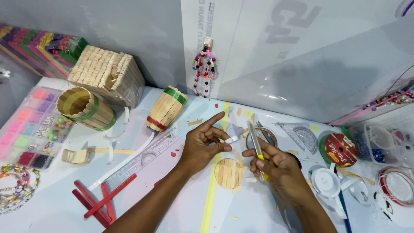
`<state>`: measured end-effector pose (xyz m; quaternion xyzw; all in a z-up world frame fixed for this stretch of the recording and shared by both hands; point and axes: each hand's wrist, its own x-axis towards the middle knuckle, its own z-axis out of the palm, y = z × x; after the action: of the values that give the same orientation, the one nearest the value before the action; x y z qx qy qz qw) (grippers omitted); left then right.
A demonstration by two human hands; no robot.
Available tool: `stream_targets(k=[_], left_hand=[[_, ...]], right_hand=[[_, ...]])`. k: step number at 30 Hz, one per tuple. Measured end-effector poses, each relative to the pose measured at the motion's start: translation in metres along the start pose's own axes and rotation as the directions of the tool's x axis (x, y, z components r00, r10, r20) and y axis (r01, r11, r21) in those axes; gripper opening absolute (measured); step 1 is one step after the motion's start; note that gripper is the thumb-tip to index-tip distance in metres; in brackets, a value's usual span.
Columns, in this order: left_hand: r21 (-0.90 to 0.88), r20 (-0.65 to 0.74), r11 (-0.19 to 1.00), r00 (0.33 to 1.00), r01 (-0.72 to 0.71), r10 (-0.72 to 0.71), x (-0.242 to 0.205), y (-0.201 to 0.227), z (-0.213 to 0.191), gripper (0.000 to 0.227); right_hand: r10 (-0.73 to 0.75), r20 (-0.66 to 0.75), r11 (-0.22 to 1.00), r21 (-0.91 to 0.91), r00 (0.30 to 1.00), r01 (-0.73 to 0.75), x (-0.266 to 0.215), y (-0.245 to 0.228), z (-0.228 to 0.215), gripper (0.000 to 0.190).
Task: The person is decorating a small wooden disc by wrapping it with a green ribbon and securing it with tape cut using scissors.
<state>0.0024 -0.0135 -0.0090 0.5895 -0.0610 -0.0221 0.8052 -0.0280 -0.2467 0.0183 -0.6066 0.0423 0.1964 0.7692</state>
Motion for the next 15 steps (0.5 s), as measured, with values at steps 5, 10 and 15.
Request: stream_targets(k=[5,10,15], left_hand=[[-0.02,0.006,1.0,1.0,-0.021,0.021,0.001,-0.002,-0.004,0.084],[-0.031,0.014,0.999,0.999,-0.029,0.029,0.001,-0.002,-0.005,0.08],[-0.039,0.005,0.999,1.0,-0.006,0.007,0.002,-0.006,-0.005,0.083]], right_hand=[[-0.147,-0.17,0.973,-0.2,0.974,0.112,0.001,0.003,0.012,0.044],[-0.355,-0.236,0.83,-0.525,0.905,0.188,-0.004,0.008,0.001,0.027],[-0.584,-0.051,0.487,-0.82,0.81,0.3,-0.018,-0.003,0.014,0.022]])
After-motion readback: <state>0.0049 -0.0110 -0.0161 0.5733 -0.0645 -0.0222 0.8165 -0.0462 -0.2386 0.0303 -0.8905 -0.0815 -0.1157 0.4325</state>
